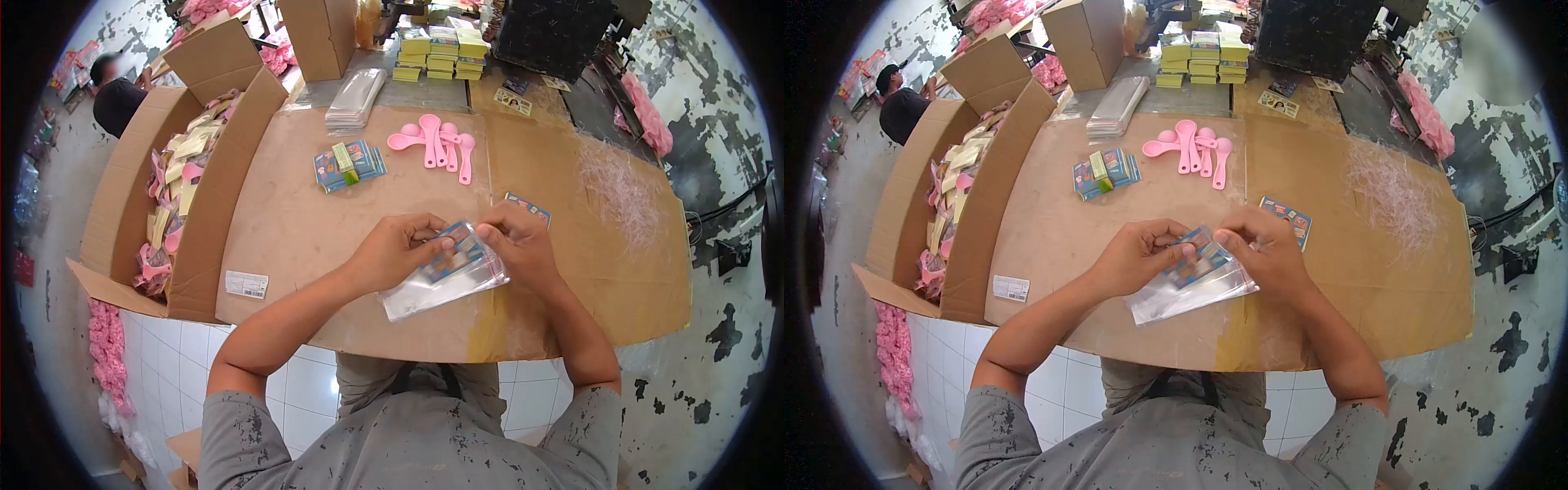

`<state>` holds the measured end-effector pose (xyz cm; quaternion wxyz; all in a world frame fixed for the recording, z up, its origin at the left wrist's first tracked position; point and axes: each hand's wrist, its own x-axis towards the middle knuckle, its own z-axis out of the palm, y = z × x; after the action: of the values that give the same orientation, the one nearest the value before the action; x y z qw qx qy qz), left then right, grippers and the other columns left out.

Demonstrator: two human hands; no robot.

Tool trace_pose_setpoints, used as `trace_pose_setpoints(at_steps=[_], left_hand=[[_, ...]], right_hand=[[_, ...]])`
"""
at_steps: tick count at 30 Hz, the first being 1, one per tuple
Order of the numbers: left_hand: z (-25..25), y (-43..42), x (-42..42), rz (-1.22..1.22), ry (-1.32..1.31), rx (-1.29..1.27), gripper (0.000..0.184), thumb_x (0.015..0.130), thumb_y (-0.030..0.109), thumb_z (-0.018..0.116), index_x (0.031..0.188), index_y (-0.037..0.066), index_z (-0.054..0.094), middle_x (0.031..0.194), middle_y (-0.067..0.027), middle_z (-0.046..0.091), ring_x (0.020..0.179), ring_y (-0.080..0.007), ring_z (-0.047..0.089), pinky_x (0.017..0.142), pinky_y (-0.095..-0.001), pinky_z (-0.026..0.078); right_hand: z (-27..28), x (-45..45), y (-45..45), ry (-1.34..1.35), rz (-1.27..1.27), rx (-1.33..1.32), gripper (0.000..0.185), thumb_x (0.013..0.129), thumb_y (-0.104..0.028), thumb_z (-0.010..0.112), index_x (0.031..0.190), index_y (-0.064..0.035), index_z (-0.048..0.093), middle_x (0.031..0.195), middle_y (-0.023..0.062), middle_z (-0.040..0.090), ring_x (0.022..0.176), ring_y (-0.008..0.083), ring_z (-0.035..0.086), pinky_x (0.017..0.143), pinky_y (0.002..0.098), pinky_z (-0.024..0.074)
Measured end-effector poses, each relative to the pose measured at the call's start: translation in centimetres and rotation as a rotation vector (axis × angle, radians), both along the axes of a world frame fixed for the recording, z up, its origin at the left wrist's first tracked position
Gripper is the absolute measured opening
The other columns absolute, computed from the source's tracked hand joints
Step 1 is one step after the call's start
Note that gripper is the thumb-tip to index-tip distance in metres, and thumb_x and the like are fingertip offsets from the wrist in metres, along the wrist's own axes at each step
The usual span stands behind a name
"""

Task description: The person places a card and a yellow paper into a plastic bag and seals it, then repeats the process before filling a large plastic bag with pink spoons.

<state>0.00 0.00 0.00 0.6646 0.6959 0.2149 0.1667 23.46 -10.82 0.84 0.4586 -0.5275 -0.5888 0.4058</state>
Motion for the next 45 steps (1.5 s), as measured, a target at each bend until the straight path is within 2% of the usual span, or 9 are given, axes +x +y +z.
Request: trace_pose_setpoints(at_steps=[2,5,8,11,17,23,32,40,45], left_hand=[[-0.1,-0.1,0.1,0.021,-0.015,-0.009,0.022,0.105,0.009,0.064,0.123,-0.005,0.066,0.107,-0.0094,0.077,0.097,-0.0086,0.069,0.083,-0.0240,0.056],[0.4,0.0,0.0,0.059,-0.047,-0.023,0.022,0.105,0.010,0.065,0.122,-0.005,0.066,0.105,-0.0080,0.077,0.095,-0.0069,0.069,0.079,-0.0227,0.056],[0.7,0.5,-0.2,0.088,-0.037,-0.042,0.024,0.105,0.012,0.066,0.122,-0.004,0.066,0.105,-0.0073,0.077,0.092,-0.0055,0.069,0.076,-0.0216,0.055],[0.8,0.9,-0.3,0.076,-0.021,-0.076,0.026,0.105,0.016,0.067,0.123,-0.003,0.066,0.104,-0.0067,0.077,0.089,-0.0045,0.068,0.073,-0.0204,0.055],[1.1,1.5,-0.5,0.127,-0.080,-0.108,0.028,0.105,0.017,0.066,0.126,-0.001,0.066,0.101,-0.0042,0.076,0.084,-0.0037,0.068,0.070,-0.0206,0.055],[1.4,1.0,-0.4,0.144,-0.107,-0.076,0.031,0.105,0.015,0.066,0.131,-0.001,0.064,0.100,-0.0035,0.076,0.081,-0.0036,0.068,0.069,-0.0201,0.055],[2.0,0.3,-0.4,0.082,-0.078,-0.067,0.030,0.105,0.014,0.065,0.130,-0.003,0.066,0.105,-0.0055,0.077,0.086,-0.0032,0.068,0.068,-0.0197,0.054],[1.2,0.8,-0.3,0.045,-0.168,-0.119,0.033,0.107,0.019,0.063,0.133,-0.001,0.065,0.104,-0.0047,0.078,0.088,-0.0030,0.068,0.074,-0.0215,0.054],[1.7,1.1,-1.0,-0.038,-0.133,-0.156,0.037,0.107,0.025,0.064,0.135,0.000,0.063,0.104,-0.0044,0.078,0.088,-0.0049,0.069,0.074,-0.0220,0.054]], right_hand=[[0.3,0.8,0.7,-0.168,0.219,0.161,0.022,0.104,-0.015,0.065,0.121,-0.0017,0.069,0.120,0.0130,0.071,0.119,0.0226,0.064,0.099,0.0377,0.0505],[1.4,2.1,3.0,-0.295,0.048,0.126,0.023,0.100,-0.008,0.062,0.121,-0.0008,0.069,0.121,0.0129,0.070,0.116,0.0256,0.066,0.097,0.0386,0.0517],[1.0,2.9,6.4,-0.787,-0.058,0.417,0.028,0.095,-0.003,0.060,0.121,-0.0028,0.070,0.125,0.0120,0.069,0.113,0.0297,0.065,0.098,0.0405,0.0516],[-0.8,4.7,9.3,-1.008,0.050,0.501,0.032,0.089,0.000,0.061,0.119,-0.0043,0.070,0.127,0.0111,0.068,0.116,0.0335,0.063,0.101,0.0437,0.0501],[0.7,3.9,9.0,-1.102,0.116,0.576,0.023,0.089,-0.001,0.066,0.112,-0.0036,0.070,0.117,0.0103,0.068,0.110,0.0306,0.065,0.093,0.0406,0.0535],[4.4,-0.1,4.7,0.090,-0.294,0.354,0.030,0.099,-0.003,0.069,0.128,-0.0007,0.063,0.111,0.0071,0.066,0.089,0.0158,0.070,0.068,0.0283,0.0557],[4.0,-1.7,3.3,0.186,-0.303,0.321,0.034,0.099,-0.001,0.068,0.132,0.0020,0.059,0.109,0.0071,0.063,0.092,0.0146,0.072,0.070,0.0252,0.0569],[2.1,-0.9,2.5,-0.087,-0.018,0.284,0.025,0.100,-0.003,0.067,0.125,0.0008,0.063,0.122,0.0104,0.066,0.115,0.0205,0.064,0.095,0.0360,0.0541],[6.6,-2.6,2.6,0.139,0.073,0.279,0.014,0.096,-0.003,0.070,0.109,-0.0033,0.073,0.121,0.0105,0.069,0.123,0.0239,0.060,0.103,0.0400,0.0496]])
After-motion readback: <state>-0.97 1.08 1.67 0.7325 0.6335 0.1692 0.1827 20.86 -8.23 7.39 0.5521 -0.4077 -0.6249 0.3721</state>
